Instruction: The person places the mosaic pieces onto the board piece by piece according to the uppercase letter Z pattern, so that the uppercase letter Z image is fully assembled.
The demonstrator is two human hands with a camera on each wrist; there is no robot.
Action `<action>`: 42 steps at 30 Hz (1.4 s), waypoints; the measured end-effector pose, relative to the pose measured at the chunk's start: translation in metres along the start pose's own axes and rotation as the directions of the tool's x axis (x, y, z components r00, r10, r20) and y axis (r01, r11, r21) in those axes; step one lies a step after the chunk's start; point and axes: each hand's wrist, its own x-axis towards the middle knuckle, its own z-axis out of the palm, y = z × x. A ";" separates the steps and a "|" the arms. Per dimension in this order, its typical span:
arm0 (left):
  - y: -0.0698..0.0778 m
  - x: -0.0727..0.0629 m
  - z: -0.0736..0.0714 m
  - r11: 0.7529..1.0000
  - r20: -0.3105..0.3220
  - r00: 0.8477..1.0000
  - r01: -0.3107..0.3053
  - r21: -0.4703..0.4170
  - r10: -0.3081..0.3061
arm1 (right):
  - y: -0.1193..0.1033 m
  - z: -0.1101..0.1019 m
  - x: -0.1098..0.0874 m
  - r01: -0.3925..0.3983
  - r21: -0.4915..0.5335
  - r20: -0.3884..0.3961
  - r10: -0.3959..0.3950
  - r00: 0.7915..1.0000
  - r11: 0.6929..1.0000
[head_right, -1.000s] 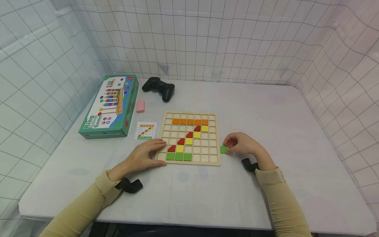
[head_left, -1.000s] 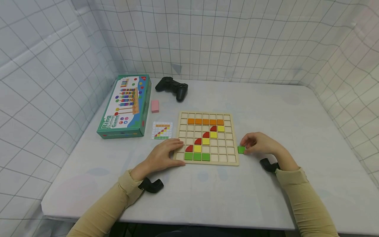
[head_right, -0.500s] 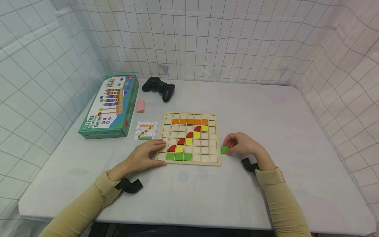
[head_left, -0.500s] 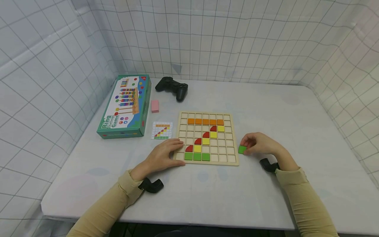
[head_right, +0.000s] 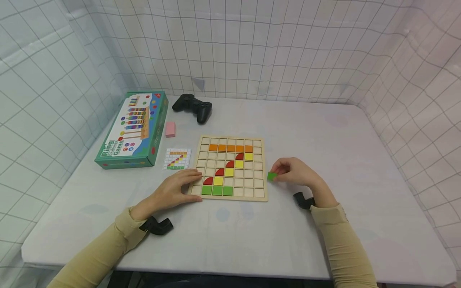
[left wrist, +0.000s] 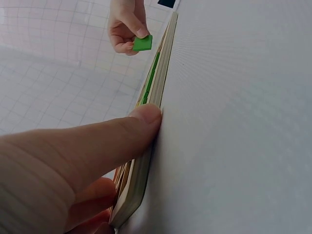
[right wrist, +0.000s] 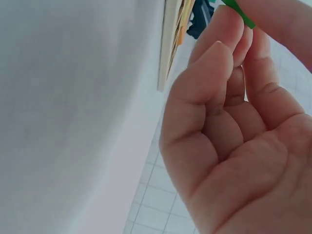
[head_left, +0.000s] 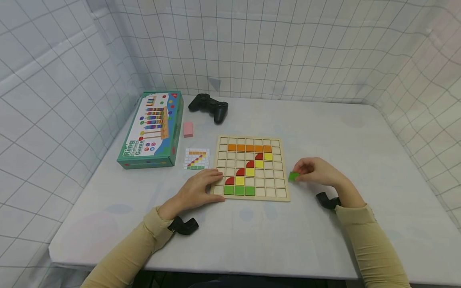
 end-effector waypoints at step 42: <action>0.000 -0.001 0.001 1.000 -0.005 1.000 -0.016 0.016 0.016 | -0.065 0.058 0.035 0.061 -0.076 0.191 -0.046 0.981 0.995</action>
